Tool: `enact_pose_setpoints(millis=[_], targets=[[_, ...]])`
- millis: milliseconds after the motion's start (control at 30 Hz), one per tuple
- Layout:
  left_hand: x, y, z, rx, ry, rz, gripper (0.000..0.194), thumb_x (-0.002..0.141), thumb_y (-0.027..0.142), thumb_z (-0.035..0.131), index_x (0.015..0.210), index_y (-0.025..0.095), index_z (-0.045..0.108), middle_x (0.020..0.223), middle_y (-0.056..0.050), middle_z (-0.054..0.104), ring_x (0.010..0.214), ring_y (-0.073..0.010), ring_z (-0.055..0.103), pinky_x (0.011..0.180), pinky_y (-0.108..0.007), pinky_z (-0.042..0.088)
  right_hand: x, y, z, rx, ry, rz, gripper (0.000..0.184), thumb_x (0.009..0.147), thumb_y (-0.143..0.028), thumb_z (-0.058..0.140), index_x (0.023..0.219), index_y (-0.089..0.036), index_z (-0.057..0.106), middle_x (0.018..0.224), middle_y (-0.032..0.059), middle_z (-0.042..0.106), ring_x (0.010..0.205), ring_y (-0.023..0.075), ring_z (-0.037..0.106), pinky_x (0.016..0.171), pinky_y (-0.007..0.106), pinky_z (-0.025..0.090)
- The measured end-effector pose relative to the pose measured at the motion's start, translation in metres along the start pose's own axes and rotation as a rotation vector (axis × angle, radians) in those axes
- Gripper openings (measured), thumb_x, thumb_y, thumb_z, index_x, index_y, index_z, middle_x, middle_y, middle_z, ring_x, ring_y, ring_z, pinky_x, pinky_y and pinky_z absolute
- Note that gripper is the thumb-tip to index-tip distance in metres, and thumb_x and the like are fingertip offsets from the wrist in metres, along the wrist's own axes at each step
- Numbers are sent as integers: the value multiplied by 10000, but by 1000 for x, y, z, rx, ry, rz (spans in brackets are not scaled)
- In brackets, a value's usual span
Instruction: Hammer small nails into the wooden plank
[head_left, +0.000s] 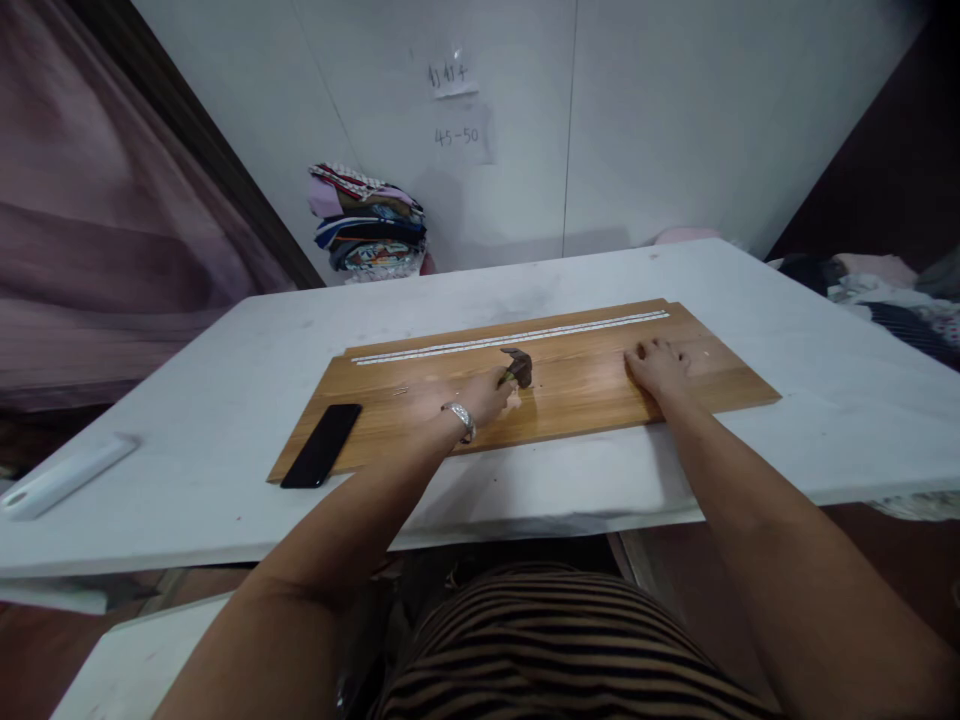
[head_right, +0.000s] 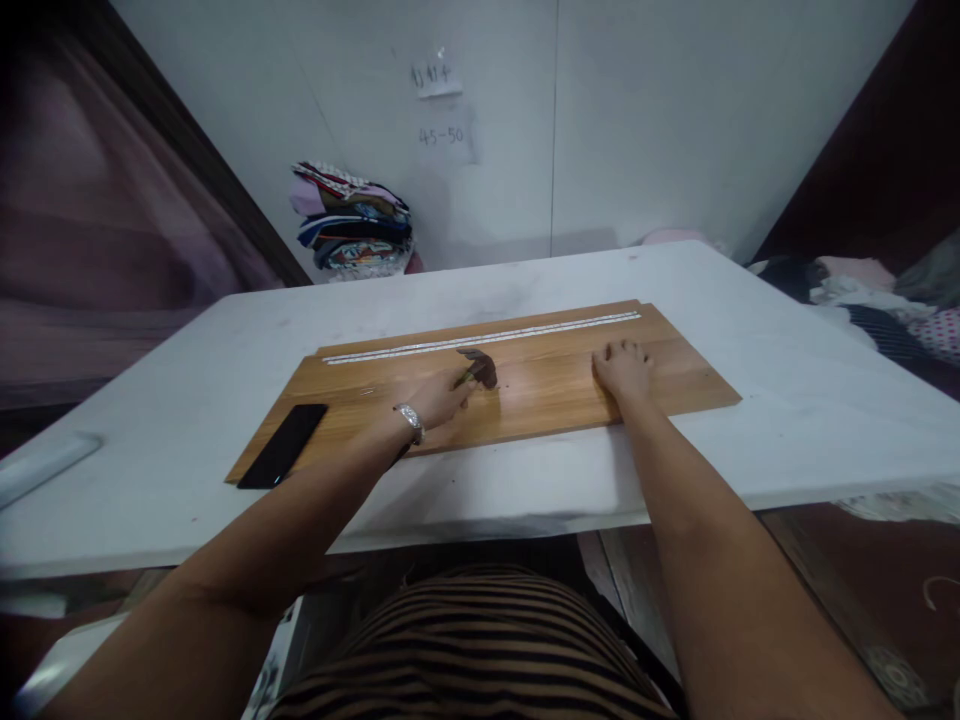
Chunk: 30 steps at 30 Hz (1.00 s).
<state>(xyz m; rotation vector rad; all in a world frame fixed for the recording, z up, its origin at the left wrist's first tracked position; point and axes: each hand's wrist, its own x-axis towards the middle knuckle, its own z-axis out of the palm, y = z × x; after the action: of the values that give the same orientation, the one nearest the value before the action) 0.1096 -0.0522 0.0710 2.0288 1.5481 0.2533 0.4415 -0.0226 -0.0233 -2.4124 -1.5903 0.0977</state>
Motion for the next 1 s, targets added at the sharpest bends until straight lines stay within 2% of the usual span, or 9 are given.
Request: enact_pose_setpoints(millis=[200, 433, 700, 1000], targets=[[-1, 2, -1, -4, -10, -5, 238, 980, 319, 472, 1018, 181, 663, 829, -44, 707, 720, -164, 653, 639, -258, 439, 1, 1, 2, 8, 13, -10, 507, 987, -450, 330, 1197, -155, 686, 1368, 197, 596, 1297, 339, 452, 1076, 528, 308], [-4, 6, -6, -32, -1, -41, 282, 985, 328, 459, 1119, 188, 664, 768, -22, 683, 651, -156, 621, 647, -265, 452, 0, 1, 2, 16, 15, -4, 503, 987, -451, 330, 1180, -155, 687, 1355, 195, 601, 1283, 337, 460, 1069, 525, 313], [-2, 3, -1, 2, -3, -12, 222, 973, 314, 479, 1016, 188, 656, 819, -40, 709, 730, -168, 658, 646, -261, 449, -1, 0, 1, 1, 10, -8, 514, 985, -440, 322, 1183, -146, 694, 1370, 202, 600, 1293, 337, 465, 1070, 527, 314], [-1, 2, -2, -35, 13, -12, 254, 979, 345, 465, 1031, 193, 662, 764, -31, 690, 701, -164, 643, 624, -257, 451, 1, 2, 4, 7, 27, -9, 504, 988, -452, 332, 1184, -159, 693, 1358, 196, 604, 1297, 340, 461, 1066, 529, 313]])
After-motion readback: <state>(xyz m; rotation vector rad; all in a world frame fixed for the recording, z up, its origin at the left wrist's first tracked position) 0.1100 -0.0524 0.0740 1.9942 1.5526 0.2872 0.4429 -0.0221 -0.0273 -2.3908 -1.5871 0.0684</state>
